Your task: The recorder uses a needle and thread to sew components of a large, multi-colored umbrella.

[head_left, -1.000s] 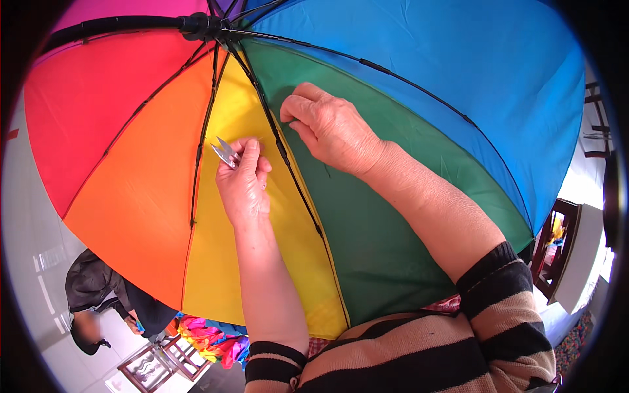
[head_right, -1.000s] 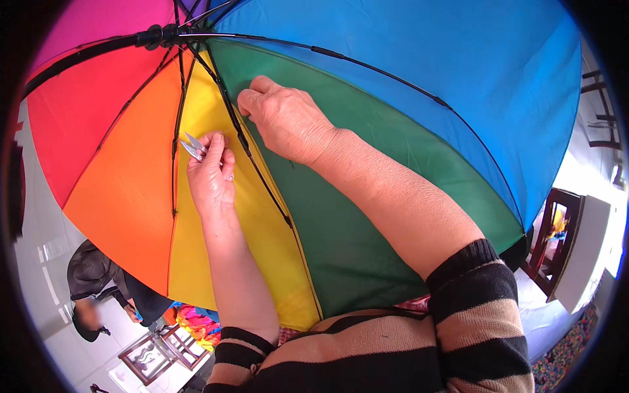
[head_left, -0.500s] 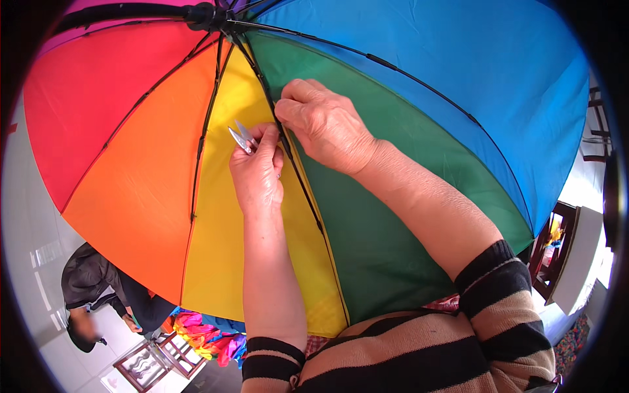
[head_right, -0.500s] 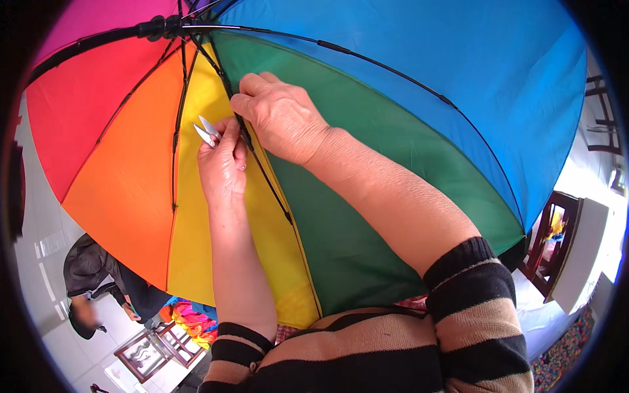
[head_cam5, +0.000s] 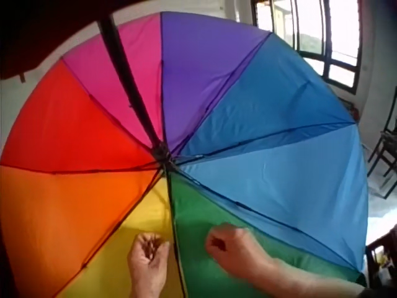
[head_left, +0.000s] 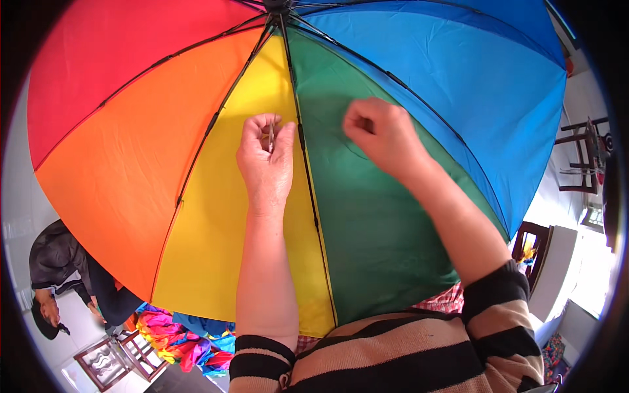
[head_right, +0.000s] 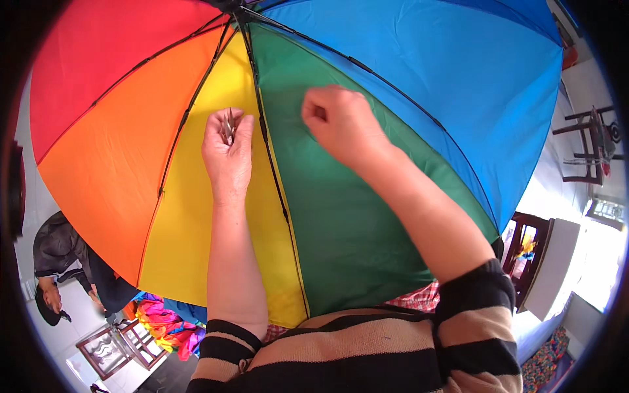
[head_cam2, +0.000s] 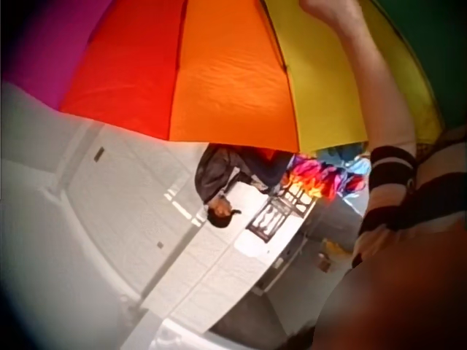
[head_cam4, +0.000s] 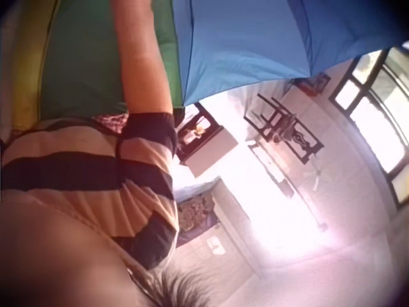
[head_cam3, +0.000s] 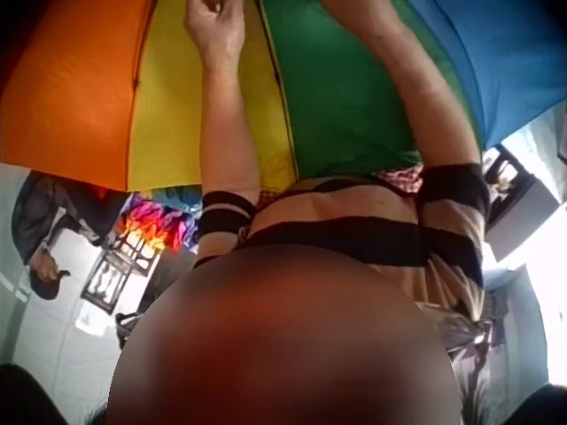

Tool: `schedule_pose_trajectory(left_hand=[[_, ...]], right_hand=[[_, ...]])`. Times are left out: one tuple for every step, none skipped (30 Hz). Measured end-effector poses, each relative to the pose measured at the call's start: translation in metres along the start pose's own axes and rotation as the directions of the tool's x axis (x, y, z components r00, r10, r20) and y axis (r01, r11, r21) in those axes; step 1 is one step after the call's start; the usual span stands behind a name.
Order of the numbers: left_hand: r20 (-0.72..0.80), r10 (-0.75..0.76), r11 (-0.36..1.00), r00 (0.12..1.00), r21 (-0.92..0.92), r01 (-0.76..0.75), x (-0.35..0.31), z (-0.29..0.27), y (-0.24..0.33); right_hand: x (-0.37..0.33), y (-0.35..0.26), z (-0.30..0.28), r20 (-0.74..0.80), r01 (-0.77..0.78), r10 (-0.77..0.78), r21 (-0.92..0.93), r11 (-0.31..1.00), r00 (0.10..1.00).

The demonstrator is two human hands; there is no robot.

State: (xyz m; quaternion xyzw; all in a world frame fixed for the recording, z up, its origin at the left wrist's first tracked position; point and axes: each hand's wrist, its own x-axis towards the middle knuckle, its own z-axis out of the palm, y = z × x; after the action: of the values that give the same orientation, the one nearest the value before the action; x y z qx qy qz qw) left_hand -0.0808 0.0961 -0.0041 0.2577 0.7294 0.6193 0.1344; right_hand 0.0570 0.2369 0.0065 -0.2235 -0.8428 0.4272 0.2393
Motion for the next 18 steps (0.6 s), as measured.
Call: schedule_pose_trajectory(left_hand=[[-0.029, 0.013, 1.0, 1.0, -0.007, -0.013, 0.0, -0.002, -0.001], [-0.036, 0.014, 1.0, 0.999, -0.013, -0.014, 0.001, -0.003, -0.001], [-0.063, 0.027, 1.0, 0.998, -0.011, -0.027, 0.002, -0.007, -0.001], [-0.086, 0.038, 0.999, 0.996, -0.011, -0.039, 0.004, -0.01, -0.002], [-0.109, 0.048, 0.999, 0.993, -0.013, -0.05, 0.005, -0.011, -0.002], [-0.119, 0.047, 0.999, 0.992, -0.019, -0.049, 0.006, -0.012, -0.002], [-0.12, 0.064, 0.998, 0.991, 0.005, -0.064, 0.007, -0.012, -0.002], [-0.121, 0.081, 0.996, 0.989, 0.03, -0.078, 0.008, -0.012, -0.001], [-0.122, 0.092, 0.995, 0.988, 0.056, -0.086, 0.008, -0.012, -0.001], [-0.131, 0.085, 0.996, 0.988, 0.049, -0.079, 0.008, -0.011, 0.0], [-0.127, 0.102, 0.992, 0.987, 0.086, -0.091, 0.008, -0.01, 0.003], [-0.122, 0.119, 0.987, 0.985, 0.123, -0.103, 0.008, -0.009, 0.005], [-0.115, 0.135, 0.98, 0.984, 0.161, -0.116, 0.008, -0.008, 0.005], [-0.122, 0.134, 0.981, 0.984, 0.159, -0.114, 0.008, -0.008, 0.004], [-0.113, 0.162, 0.974, 0.98, 0.18, -0.14, 0.009, -0.008, 0.003], [-0.103, 0.189, 0.966, 0.976, 0.201, -0.166, 0.01, -0.009, 0.002], [-0.092, 0.216, 0.956, 0.972, 0.222, -0.192, 0.011, -0.009, 0.001], [-0.094, 0.215, 0.956, 0.972, 0.222, -0.19, 0.012, -0.009, 0.001]], right_hand=[[0.009, -0.001, 0.013, -0.112, 0.09, -0.1, -0.095, 0.991, 0.989], [0.017, -0.002, 0.02, -0.106, 0.096, -0.107, -0.099, 0.99, 0.989], [0.025, -0.006, 0.03, -0.141, 0.095, -0.109, -0.102, 0.99, 0.984], [0.031, -0.008, 0.036, -0.175, 0.09, -0.109, -0.109, 0.99, 0.978], [0.034, -0.009, 0.04, -0.211, 0.085, -0.108, -0.116, 0.99, 0.972], [0.034, -0.009, 0.043, -0.203, 0.093, -0.116, -0.122, 0.988, 0.972], [0.031, -0.009, 0.045, -0.194, 0.088, -0.112, -0.13, 0.988, 0.974], [0.028, -0.01, 0.048, -0.187, 0.082, -0.107, -0.139, 0.987, 0.976], [0.025, -0.01, 0.05, -0.175, 0.074, -0.099, -0.147, 0.986, 0.98], [0.023, -0.011, 0.051, -0.164, 0.076, -0.101, -0.152, 0.985, 0.981], [0.02, -0.012, 0.052, -0.144, 0.062, -0.084, -0.151, 0.987, 0.986], [0.017, -0.013, 0.053, -0.125, 0.046, -0.066, -0.151, 0.988, 0.99], [0.015, -0.013, 0.053, -0.107, 0.03, -0.046, -0.15, 0.988, 0.993], [0.015, -0.015, 0.053, -0.102, 0.034, -0.05, -0.151, 0.988, 0.993], [0.015, -0.017, 0.053, -0.102, 0.039, -0.057, -0.175, 0.984, 0.993], [0.015, -0.018, 0.052, -0.102, 0.043, -0.064, -0.198, 0.979, 0.993], [0.015, -0.019, 0.052, -0.102, 0.046, -0.07, -0.221, 0.974, 0.992], [0.017, -0.019, 0.053, -0.1, 0.047, -0.071, -0.221, 0.974, 0.993]])
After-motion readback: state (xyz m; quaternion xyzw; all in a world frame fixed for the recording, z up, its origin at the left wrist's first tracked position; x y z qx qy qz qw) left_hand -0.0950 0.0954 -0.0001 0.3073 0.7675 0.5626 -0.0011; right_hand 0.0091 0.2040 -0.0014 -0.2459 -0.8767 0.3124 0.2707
